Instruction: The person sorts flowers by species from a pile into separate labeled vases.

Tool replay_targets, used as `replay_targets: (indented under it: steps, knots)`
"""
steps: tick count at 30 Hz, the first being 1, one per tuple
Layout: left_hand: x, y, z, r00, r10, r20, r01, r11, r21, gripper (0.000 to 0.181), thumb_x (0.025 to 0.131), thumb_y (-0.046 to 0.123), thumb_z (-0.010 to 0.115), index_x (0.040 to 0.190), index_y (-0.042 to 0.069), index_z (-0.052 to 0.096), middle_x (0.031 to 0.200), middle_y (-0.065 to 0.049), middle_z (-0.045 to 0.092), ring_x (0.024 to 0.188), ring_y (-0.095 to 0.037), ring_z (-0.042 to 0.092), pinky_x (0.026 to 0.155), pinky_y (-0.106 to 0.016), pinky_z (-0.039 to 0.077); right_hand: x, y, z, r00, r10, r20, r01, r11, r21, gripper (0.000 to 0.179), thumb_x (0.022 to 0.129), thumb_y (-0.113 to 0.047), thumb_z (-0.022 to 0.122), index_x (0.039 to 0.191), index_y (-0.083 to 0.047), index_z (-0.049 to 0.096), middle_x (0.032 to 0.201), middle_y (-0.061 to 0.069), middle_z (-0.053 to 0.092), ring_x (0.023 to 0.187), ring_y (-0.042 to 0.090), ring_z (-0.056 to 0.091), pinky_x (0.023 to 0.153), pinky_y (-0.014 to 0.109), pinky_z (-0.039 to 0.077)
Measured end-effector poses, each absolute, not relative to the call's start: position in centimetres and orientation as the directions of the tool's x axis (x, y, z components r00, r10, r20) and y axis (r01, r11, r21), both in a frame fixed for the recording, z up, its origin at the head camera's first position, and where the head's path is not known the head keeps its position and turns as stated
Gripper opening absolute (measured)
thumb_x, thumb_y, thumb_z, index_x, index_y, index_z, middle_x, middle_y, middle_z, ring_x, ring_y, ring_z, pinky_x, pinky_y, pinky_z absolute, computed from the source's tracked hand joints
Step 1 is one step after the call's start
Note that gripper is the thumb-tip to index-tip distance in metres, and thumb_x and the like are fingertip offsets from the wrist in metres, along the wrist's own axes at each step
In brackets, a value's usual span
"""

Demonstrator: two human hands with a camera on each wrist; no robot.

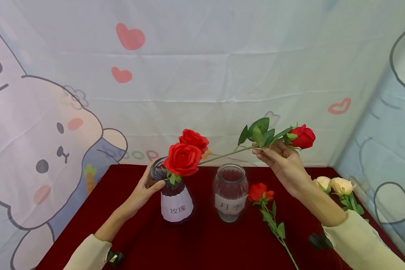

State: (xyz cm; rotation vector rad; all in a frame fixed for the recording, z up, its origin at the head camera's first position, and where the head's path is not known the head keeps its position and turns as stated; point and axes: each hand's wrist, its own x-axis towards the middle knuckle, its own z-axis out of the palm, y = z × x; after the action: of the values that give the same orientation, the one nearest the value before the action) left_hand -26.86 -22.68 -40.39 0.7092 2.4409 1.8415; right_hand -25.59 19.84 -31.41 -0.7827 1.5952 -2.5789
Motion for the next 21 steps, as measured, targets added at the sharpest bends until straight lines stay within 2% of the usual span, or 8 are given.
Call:
replay_targets:
  steps: [3,6,12,15,21]
  knots:
    - [-26.8,-22.6,-40.4,-0.899,0.353,0.261,0.347,0.207,0.915,0.073,0.107,0.019,0.052,0.164,0.036,0.01,0.163,-0.011,0.031,0.138,-0.012,0.045,0.113,-0.055,0.038,-25.7,19.1,-31.5,-0.881,-0.256,0.397,-0.267,-0.424,-0.865,0.021,0.104,-0.001,0.053,0.121,-0.01,0.062,0.118,0.0,0.075,0.102,0.012,0.075,0.094,0.023,0.056]
    - [-26.8,-22.6,-40.5,-0.899,0.35,0.263,0.347,0.204,0.915,0.073,0.106,0.019,0.053,0.164,0.035,0.01,0.163,-0.013,0.032,0.141,-0.024,0.043,0.113,-0.061,0.036,-25.8,18.3,-31.7,-0.888,-0.253,0.384,-0.286,-0.349,-0.892,0.017,0.104,-0.002,0.054,0.115,-0.012,0.062,0.113,-0.004,0.074,0.101,0.01,0.074,0.093,0.023,0.056]
    - [-26.8,-22.6,-40.6,-0.895,0.354,0.271,0.354,0.195,0.914,0.073,0.107,0.017,0.052,0.164,0.035,0.01,0.164,-0.014,0.03,0.145,-0.042,0.038,0.112,-0.062,0.036,-26.0,16.7,-31.8,-0.899,-0.238,0.369,-0.338,-0.162,-0.927,0.02,0.103,-0.006,0.057,0.113,-0.021,0.066,0.104,-0.012,0.074,0.095,0.006,0.071,0.088,0.024,0.056]
    - [-26.8,-22.6,-40.6,-0.891,0.361,0.277,0.361,0.192,0.912,0.073,0.107,0.017,0.051,0.164,0.034,0.01,0.164,-0.014,0.029,0.144,-0.044,0.039,0.112,-0.062,0.037,-26.0,15.9,-31.8,-0.903,-0.235,0.358,-0.344,-0.1,-0.934,0.02,0.102,-0.007,0.058,0.112,-0.022,0.067,0.102,-0.013,0.074,0.093,0.006,0.07,0.086,0.023,0.055]
    - [-26.8,-22.6,-40.5,-0.892,0.356,0.28,0.363,0.192,0.912,0.072,0.107,0.017,0.051,0.164,0.036,0.011,0.165,-0.011,0.029,0.145,-0.035,0.039,0.112,-0.06,0.037,-26.2,14.1,-32.0,-0.91,-0.242,0.338,-0.338,-0.042,-0.94,0.021,0.099,-0.006,0.06,0.118,-0.012,0.067,0.1,-0.017,0.074,0.091,0.006,0.071,0.086,0.025,0.055]
